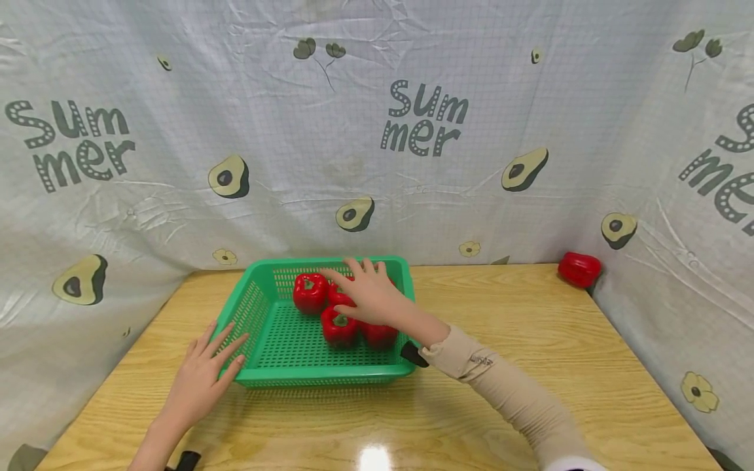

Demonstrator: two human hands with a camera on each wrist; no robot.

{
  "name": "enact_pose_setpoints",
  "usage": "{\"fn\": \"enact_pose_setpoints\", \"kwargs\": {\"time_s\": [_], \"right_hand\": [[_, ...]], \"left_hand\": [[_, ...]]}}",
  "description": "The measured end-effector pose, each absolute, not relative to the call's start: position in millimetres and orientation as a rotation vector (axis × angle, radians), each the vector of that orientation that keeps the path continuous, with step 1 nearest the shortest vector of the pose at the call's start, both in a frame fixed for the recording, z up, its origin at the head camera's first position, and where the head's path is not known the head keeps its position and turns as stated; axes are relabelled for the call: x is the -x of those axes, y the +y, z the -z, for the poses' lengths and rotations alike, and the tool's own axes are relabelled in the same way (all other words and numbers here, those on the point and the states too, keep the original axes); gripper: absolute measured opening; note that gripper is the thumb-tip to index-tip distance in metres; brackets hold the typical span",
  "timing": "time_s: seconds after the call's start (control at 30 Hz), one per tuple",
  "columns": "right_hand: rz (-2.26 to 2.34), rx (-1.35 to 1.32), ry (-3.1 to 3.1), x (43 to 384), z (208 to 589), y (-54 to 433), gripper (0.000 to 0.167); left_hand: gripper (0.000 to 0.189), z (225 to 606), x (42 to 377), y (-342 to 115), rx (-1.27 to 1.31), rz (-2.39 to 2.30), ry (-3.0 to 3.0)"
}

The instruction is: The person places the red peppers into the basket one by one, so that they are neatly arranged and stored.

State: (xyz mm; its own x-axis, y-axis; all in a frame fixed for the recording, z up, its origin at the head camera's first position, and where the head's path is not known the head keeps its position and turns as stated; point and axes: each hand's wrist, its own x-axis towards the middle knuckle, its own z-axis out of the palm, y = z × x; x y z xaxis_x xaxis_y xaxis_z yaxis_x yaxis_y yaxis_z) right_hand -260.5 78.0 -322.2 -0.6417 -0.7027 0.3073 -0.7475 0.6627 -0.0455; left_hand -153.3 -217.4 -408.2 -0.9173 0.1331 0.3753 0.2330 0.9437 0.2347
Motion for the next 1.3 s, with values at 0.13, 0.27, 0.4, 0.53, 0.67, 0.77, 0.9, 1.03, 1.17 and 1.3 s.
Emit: {"fn": "enact_pose_setpoints", "kwargs": {"time_s": [0.13,0.27,0.4,0.53,0.67,0.77,0.9,1.03,1.17,1.3], "right_hand": [[-0.223,-1.158,-2.601,255,323,91,0.06],[-0.246,-1.173,-2.552,251,329,109,0.059],[-0.231,-1.168,-2.459,248,338,131,0.055],[-0.238,-1.131,-2.438,245,346,155,0.055],[-0.253,-1.095,-2.413,247,358,183,0.055],[-0.232,-1.055,-2.371,252,371,206,0.054],[-0.215,-0.994,-2.33,261,389,235,0.052],[-0.195,-0.925,-2.319,272,404,265,0.046],[-0.146,-0.853,-2.319,284,413,293,0.04],[-0.079,-0.762,-2.319,299,422,320,0.041]], "left_hand": [[0.039,409,154,-217,0.267,0.388,-2.732],[0.039,409,153,-218,0.267,0.389,-2.736],[0.04,409,153,-218,0.268,0.388,-2.733],[0.039,408,153,-218,0.27,0.377,-2.722],[0.04,408,153,-218,0.266,0.376,-2.725],[0.04,407,153,-217,0.267,0.377,-2.736],[0.04,407,153,-217,0.264,0.375,-2.746],[0.04,408,153,-217,0.261,0.372,-2.745],[0.04,407,153,-217,0.258,0.369,-2.748],[0.04,407,153,-217,0.259,0.363,-2.75]]}}
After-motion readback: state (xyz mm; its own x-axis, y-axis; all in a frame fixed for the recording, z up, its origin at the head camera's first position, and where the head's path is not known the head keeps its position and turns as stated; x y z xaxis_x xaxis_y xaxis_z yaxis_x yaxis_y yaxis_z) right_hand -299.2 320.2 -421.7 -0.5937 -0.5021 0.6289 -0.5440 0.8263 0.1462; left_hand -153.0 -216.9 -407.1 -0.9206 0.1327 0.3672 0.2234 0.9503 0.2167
